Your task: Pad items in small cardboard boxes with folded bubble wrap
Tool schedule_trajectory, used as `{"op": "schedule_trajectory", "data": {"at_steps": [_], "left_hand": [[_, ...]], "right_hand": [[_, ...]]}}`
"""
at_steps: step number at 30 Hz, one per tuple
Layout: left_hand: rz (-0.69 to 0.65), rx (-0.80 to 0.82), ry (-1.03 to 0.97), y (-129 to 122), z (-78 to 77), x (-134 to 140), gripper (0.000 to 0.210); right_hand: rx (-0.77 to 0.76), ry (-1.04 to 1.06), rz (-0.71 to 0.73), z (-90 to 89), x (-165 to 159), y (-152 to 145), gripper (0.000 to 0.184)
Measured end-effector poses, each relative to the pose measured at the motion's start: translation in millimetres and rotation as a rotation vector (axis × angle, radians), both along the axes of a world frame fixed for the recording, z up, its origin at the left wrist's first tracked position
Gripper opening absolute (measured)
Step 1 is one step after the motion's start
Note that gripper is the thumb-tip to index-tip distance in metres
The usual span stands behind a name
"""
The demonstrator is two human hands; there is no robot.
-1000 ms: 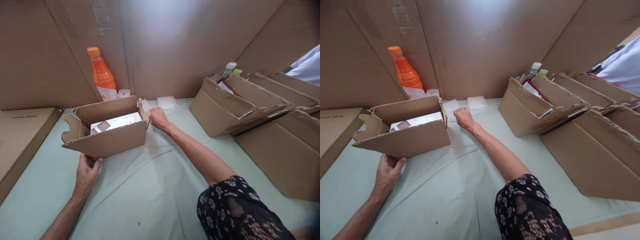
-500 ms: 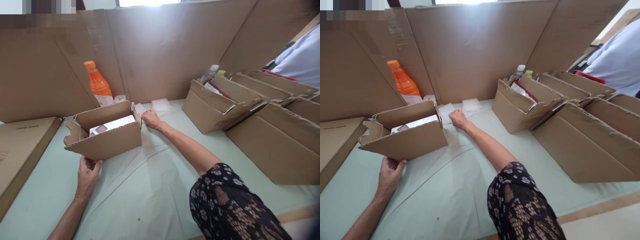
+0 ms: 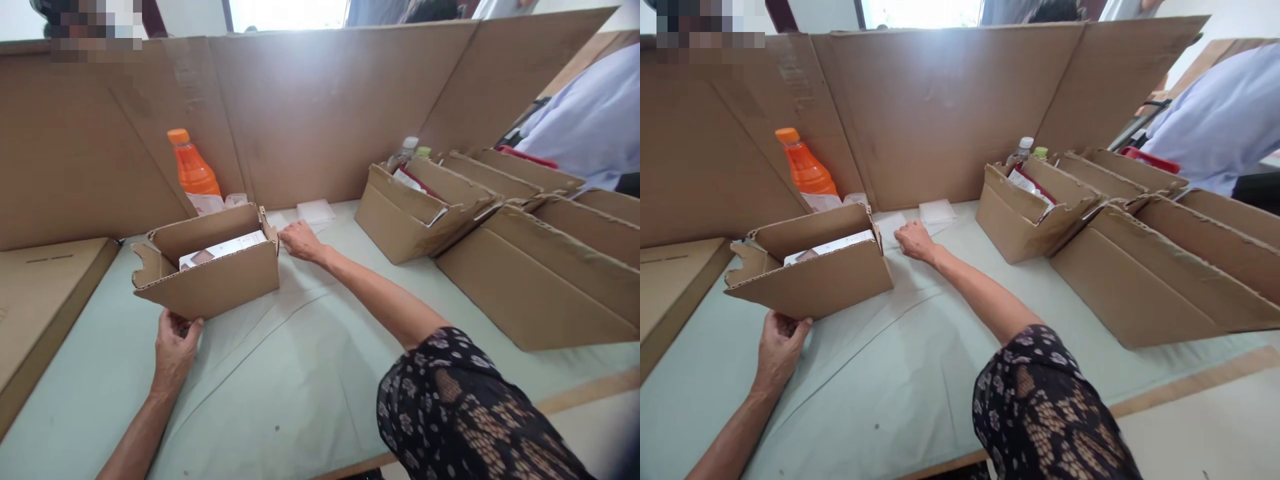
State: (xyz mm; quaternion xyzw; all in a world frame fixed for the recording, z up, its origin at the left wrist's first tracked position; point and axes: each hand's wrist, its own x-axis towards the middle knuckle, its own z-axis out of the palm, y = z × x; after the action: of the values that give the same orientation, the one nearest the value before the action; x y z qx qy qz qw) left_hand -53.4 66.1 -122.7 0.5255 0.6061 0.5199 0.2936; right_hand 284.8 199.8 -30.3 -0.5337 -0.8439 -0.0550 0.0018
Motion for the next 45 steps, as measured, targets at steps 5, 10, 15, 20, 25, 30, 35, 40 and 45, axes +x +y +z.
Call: {"op": "schedule_trajectory", "data": {"at_steps": [5, 10, 15, 20, 25, 30, 35, 40, 45], "left_hand": [[-0.010, 0.024, 0.001, -1, 4.5, 2, 0.064], [-0.003, 0.040, -0.008, -2, 4.9, 2, 0.073], [-0.021, 0.056, -0.012, 0, 1.4, 0, 0.070], [-0.030, 0.056, -0.008, 2, 0.8, 0, 0.068], [-0.031, 0.035, 0.001, -1, 4.7, 3, 0.065], [-0.018, -0.014, 0.021, -9, 10.5, 3, 0.055], [0.018, -0.104, 0.117, -12, 4.4, -4, 0.039], [0.111, -0.215, 0.065, -10, 1.5, -18, 0.045], [0.269, -0.360, 0.091, -12, 6.4, -24, 0.052]], "right_hand": [[-0.040, 0.005, 0.031, 17.8, 27, -104, 0.024], [-0.260, 0.188, 0.171, 5.3, 27, -212, 0.017], [-0.360, 0.479, 0.178, 1.6, 25, -248, 0.019], [-0.078, 0.515, -0.009, -1.0, 26, -215, 0.032], [-0.174, 0.252, -0.099, -22.3, 17, -185, 0.032], [-0.106, 0.406, -0.097, -28.2, 27, -169, 0.036], [-0.182, 0.801, -0.056, -27.5, 0, -130, 0.053], [-0.243, 0.948, 0.015, -34.1, -26, -115, 0.052], [-0.161, 0.767, 0.175, -38.9, 12, -92, 0.040]]}}
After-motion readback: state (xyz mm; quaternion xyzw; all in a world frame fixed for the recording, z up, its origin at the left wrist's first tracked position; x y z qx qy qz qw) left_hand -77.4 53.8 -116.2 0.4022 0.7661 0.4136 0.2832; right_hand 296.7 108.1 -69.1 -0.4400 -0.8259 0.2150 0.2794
